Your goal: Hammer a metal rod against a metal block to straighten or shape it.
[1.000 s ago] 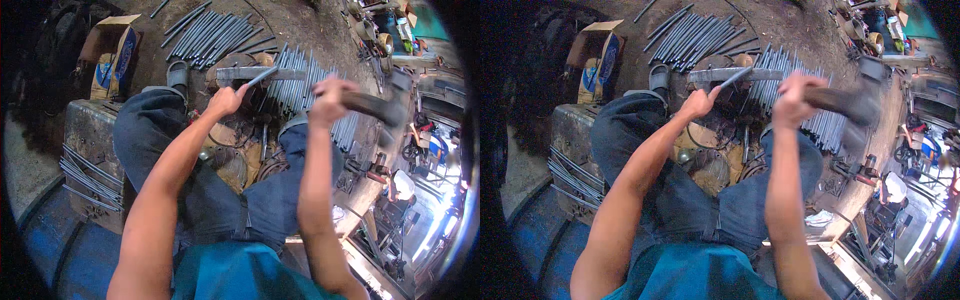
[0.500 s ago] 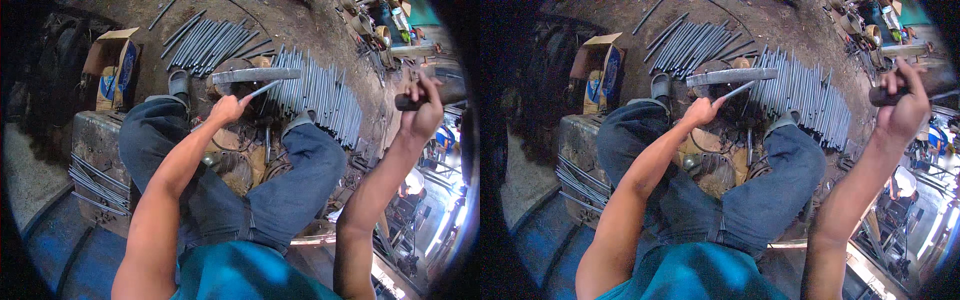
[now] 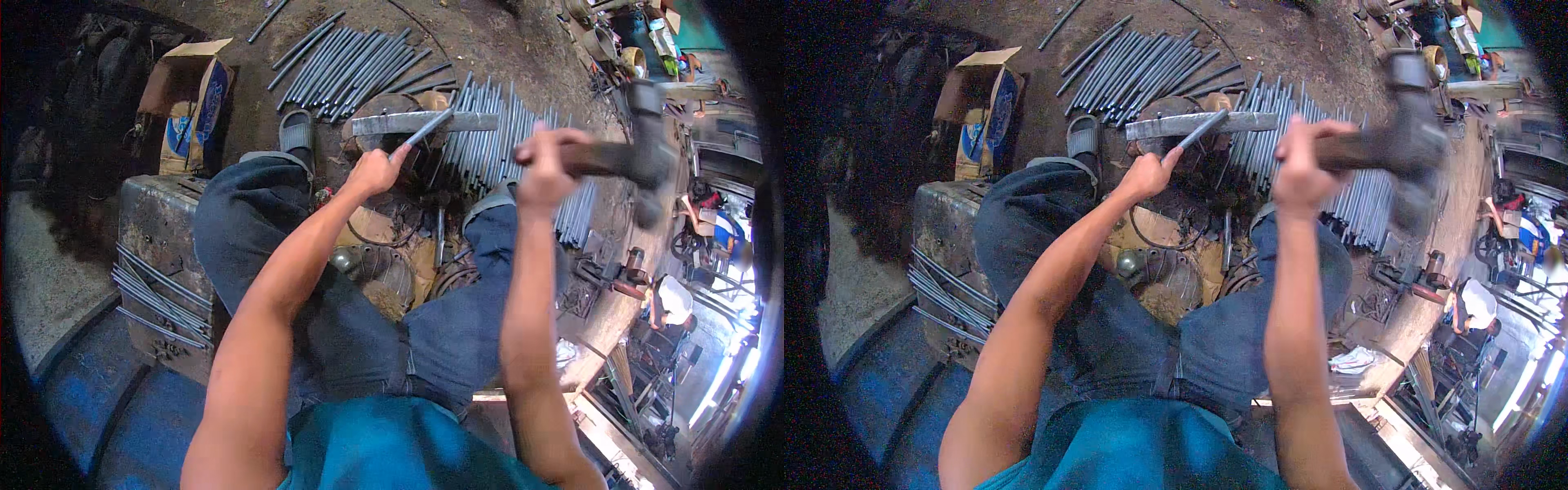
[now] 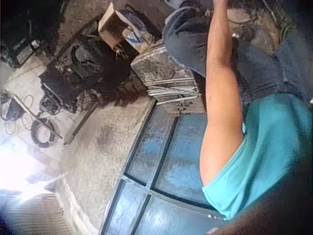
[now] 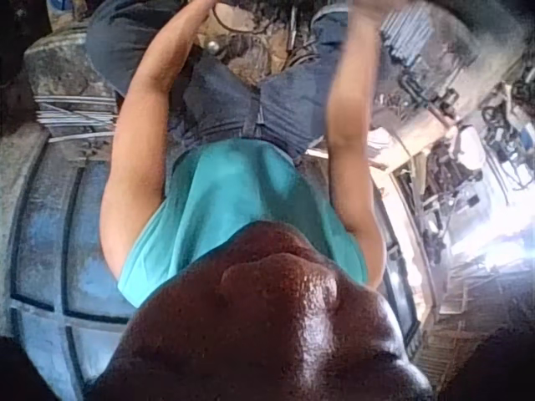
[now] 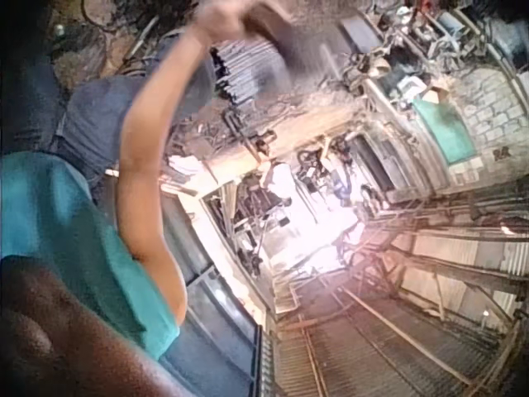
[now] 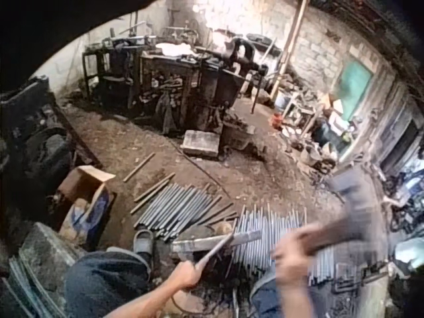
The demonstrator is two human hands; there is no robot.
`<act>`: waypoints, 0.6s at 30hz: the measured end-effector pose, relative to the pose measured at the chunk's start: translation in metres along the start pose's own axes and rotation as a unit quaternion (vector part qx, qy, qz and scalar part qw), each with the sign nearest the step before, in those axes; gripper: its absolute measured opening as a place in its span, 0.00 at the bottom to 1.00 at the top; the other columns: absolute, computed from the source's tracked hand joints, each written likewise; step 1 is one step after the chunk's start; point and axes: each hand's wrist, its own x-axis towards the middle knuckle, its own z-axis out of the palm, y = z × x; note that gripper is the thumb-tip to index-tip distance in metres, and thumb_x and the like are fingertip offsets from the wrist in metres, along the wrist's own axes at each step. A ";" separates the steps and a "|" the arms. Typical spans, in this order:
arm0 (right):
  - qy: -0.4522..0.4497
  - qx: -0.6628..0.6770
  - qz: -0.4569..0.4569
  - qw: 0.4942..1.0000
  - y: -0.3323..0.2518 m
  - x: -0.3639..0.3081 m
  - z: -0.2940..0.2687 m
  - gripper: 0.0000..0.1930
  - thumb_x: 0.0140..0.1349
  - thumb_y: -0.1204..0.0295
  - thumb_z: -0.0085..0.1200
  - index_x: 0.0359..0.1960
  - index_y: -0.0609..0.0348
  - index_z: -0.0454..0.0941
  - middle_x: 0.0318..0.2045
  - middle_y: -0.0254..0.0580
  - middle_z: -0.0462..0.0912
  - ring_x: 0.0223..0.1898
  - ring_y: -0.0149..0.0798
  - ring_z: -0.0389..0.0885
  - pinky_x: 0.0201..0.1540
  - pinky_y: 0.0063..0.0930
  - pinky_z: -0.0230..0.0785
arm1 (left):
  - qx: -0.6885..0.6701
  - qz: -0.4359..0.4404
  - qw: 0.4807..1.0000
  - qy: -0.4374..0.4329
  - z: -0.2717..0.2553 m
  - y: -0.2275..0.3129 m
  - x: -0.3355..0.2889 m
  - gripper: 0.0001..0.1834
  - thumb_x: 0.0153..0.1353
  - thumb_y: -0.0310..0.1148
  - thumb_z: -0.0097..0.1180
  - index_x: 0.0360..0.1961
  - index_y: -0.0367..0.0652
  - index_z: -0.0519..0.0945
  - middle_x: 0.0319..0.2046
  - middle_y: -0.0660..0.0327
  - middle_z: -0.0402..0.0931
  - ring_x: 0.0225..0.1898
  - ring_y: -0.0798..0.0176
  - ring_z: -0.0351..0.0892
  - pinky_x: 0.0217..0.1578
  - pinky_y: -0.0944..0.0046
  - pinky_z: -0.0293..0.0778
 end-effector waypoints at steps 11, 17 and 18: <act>-0.208 -0.205 -0.083 0.953 -0.051 0.066 0.023 0.08 0.48 0.77 0.62 0.27 0.64 0.74 0.15 0.32 0.72 0.12 0.26 0.66 0.15 0.21 0.56 | 0.014 0.016 0.999 0.029 -0.007 -0.001 0.003 0.46 0.61 0.68 0.39 0.33 0.23 0.80 0.35 0.28 0.75 0.45 0.32 0.76 0.48 0.44 0.70; -0.105 0.006 -0.108 0.989 -0.148 0.078 0.029 0.05 0.56 0.79 0.56 0.27 0.59 0.72 0.17 0.31 0.67 0.17 0.28 0.65 0.26 0.24 0.62 | 0.030 0.016 0.999 0.032 -0.013 0.000 -0.007 0.46 0.61 0.68 0.39 0.30 0.24 0.81 0.34 0.28 0.75 0.44 0.33 0.77 0.46 0.44 0.71; -0.087 0.032 -0.143 0.985 -0.139 0.072 0.032 0.07 0.56 0.80 0.55 0.24 0.57 0.70 0.17 0.31 0.66 0.16 0.28 0.65 0.25 0.25 0.62 | 0.029 0.013 0.999 0.033 -0.016 -0.002 -0.007 0.46 0.61 0.68 0.39 0.30 0.24 0.81 0.34 0.28 0.75 0.44 0.33 0.77 0.46 0.44 0.71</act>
